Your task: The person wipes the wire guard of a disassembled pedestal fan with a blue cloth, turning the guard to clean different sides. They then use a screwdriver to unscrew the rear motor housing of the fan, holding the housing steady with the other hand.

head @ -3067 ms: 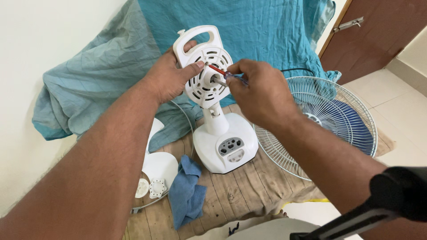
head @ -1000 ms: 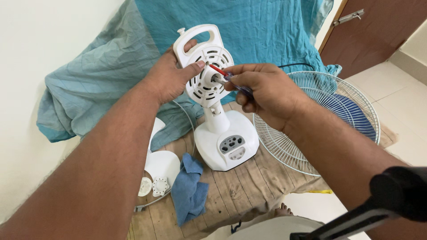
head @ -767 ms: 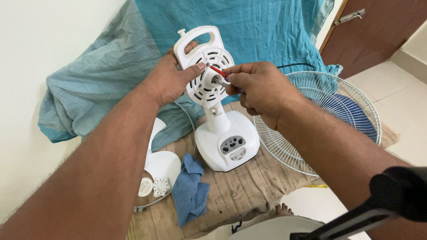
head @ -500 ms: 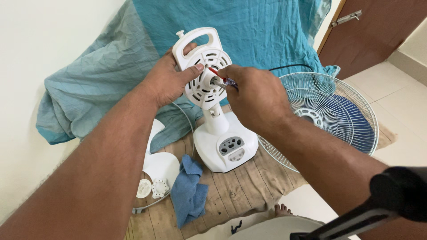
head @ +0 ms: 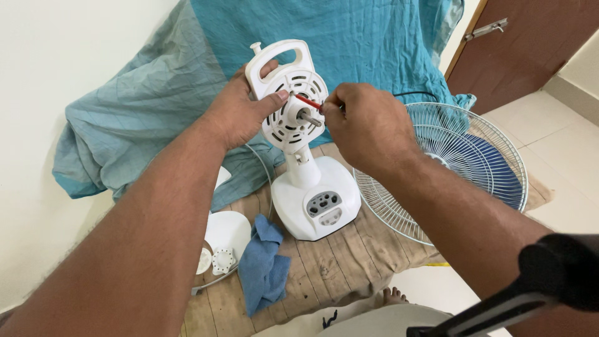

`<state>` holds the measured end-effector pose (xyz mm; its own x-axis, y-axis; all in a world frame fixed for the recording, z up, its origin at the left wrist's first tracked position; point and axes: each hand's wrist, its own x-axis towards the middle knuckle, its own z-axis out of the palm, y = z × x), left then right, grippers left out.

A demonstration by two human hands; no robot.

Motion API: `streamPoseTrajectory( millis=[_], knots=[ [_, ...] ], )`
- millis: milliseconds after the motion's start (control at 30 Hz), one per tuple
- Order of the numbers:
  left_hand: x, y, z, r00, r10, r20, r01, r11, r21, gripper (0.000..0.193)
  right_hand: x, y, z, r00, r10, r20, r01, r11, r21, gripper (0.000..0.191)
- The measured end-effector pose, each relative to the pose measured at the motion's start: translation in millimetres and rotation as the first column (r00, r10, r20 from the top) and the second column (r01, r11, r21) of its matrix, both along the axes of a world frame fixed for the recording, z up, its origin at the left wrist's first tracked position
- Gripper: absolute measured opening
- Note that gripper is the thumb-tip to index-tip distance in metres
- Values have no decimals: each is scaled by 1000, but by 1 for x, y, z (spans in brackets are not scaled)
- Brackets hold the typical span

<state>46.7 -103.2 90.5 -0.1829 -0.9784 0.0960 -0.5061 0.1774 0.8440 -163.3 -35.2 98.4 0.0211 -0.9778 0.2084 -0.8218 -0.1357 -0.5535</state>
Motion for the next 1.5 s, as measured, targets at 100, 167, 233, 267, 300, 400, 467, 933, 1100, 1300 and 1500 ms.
streamPoseTrajectory(
  millis=[100, 167, 233, 267, 300, 400, 467, 933, 1100, 1300, 1500],
  knots=[
    [-3, 3, 3, 998, 25, 59, -27, 999, 26, 65, -2, 5, -2, 999, 17, 28, -15, 998, -65, 26],
    [-4, 5, 3, 996, 21, 81, -22, 1000, 6, 65, -2, 7, -1, 999, 35, 39, -31, 993, -118, 27],
    [-5, 7, 2, 997, 14, 77, -14, 1000, -1, 65, -2, 6, 2, 998, -4, 63, 0, 998, 70, 31],
    [-5, 7, 2, 998, 9, 63, -9, 1000, 3, 66, -2, 6, 3, 997, -26, 73, 14, 986, 164, 33],
    [-5, 8, 1, 999, 4, 48, -4, 1000, 4, 66, -2, 5, 4, 994, -15, 104, -5, 982, 191, 27],
    [-5, 9, -1, 991, -2, 130, 9, 998, -59, 64, -3, 5, 4, 987, -4, 159, -29, 979, 204, 28],
    [-4, 9, -3, 995, -17, 99, 23, 998, -58, 64, -3, 9, -1, 988, -30, 152, 12, 993, 119, 26],
    [1, 15, -6, 991, -67, 115, 79, 992, -102, 65, 6, 30, -20, 992, -29, 123, 53, 979, -196, 18],
    [-3, 19, -4, 994, -5, 108, 3, 1000, 14, 66, -5, 16, -13, 822, -12, 569, -97, 982, 160, 20],
    [-1, 16, -8, 994, -97, 55, 101, 992, -75, 63, -23, 23, -31, 257, -90, 962, -408, 892, 192, 34],
    [6, 9, -14, 986, -98, 138, 117, 984, -135, 63, -9, 14, -34, 432, -208, 878, -255, 905, 340, 24]
  ],
)
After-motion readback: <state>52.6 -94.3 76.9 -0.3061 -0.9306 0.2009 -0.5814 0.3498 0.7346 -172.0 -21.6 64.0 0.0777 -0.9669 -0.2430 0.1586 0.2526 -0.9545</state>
